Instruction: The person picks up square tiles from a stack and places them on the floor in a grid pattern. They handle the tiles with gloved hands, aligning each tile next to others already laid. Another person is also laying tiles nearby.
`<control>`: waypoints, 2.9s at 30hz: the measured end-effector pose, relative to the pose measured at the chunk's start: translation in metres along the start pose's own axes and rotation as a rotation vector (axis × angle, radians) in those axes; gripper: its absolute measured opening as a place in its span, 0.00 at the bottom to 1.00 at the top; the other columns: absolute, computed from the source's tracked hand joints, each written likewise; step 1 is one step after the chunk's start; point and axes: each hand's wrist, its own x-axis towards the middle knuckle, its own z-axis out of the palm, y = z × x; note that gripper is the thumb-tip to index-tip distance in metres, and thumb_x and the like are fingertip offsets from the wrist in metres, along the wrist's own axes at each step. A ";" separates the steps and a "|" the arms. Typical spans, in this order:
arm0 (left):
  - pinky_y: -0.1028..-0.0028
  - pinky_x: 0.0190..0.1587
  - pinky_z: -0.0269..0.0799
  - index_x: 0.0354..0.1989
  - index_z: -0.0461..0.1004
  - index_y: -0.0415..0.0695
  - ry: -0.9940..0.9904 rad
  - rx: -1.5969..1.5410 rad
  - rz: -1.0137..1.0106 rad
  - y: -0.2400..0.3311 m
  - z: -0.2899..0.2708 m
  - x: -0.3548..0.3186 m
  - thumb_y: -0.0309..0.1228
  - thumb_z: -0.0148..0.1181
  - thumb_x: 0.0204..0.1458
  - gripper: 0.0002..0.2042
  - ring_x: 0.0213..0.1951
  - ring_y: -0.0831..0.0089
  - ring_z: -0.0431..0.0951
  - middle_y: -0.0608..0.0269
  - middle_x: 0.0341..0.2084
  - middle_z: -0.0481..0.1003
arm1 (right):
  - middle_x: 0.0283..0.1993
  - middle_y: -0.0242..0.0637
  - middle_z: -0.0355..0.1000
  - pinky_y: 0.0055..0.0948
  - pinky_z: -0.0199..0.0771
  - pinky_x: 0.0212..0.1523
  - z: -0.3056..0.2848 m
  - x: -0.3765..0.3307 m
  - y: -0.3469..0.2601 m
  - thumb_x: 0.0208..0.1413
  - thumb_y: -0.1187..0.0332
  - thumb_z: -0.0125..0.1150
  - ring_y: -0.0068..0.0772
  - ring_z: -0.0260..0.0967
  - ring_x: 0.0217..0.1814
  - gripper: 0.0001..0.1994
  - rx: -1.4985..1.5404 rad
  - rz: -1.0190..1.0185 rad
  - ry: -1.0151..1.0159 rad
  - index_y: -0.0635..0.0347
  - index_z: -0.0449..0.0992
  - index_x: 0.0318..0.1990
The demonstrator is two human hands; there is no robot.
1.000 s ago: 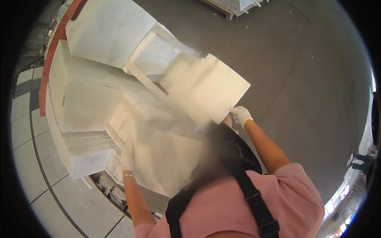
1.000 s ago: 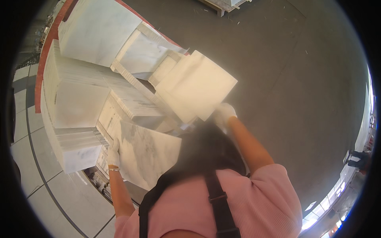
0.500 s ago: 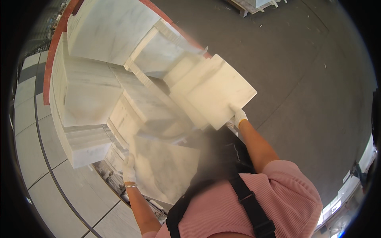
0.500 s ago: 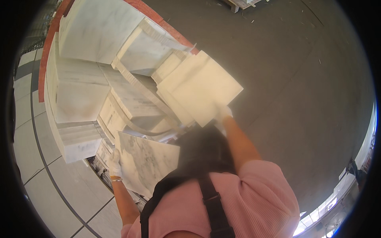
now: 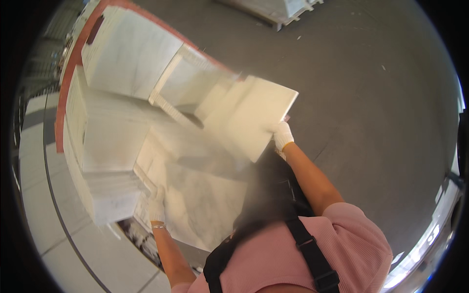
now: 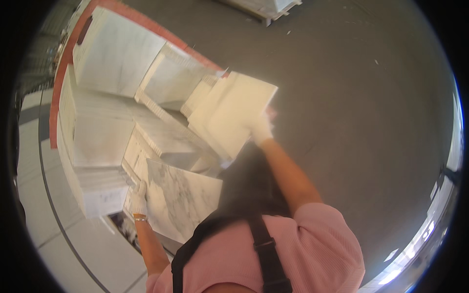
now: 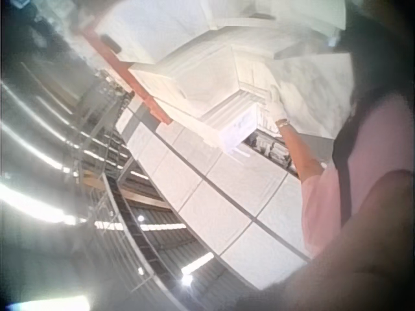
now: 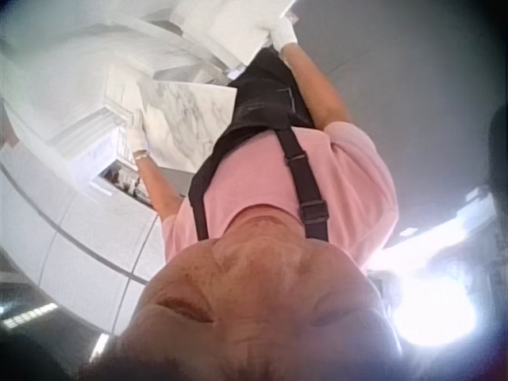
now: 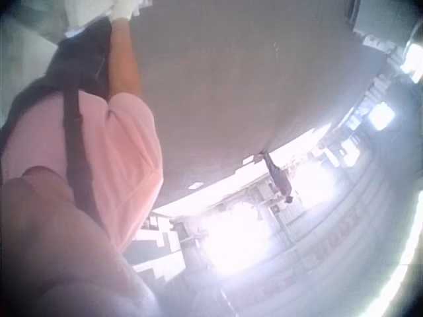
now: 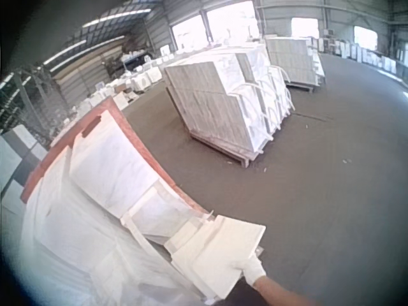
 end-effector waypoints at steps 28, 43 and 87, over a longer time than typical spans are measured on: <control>0.70 0.40 0.72 0.42 0.82 0.36 -0.935 0.340 0.883 0.176 0.315 -0.067 0.49 0.62 0.57 0.24 0.32 0.73 0.77 0.58 0.30 0.81 | 0.47 0.51 0.81 0.45 0.80 0.52 -0.247 -0.670 0.285 0.52 0.61 0.62 0.54 0.80 0.51 0.16 -0.764 0.884 0.994 0.58 0.86 0.44; 0.61 0.39 0.70 0.32 0.80 0.44 -1.111 0.976 1.326 0.238 0.614 -0.503 0.58 0.56 0.56 0.26 0.31 0.58 0.76 0.52 0.25 0.77 | 0.51 0.53 0.79 0.43 0.79 0.55 -0.271 -0.806 0.433 0.52 0.58 0.60 0.54 0.78 0.55 0.20 -0.154 0.957 0.970 0.58 0.85 0.48; 0.59 0.59 0.69 0.47 0.82 0.44 -1.285 1.103 1.827 0.589 1.387 -1.365 0.55 0.48 0.60 0.27 0.56 0.50 0.76 0.50 0.51 0.80 | 0.39 0.46 0.83 0.39 0.81 0.44 -1.182 -0.999 0.030 0.45 0.67 0.67 0.47 0.82 0.42 0.15 0.199 0.721 1.670 0.56 0.85 0.43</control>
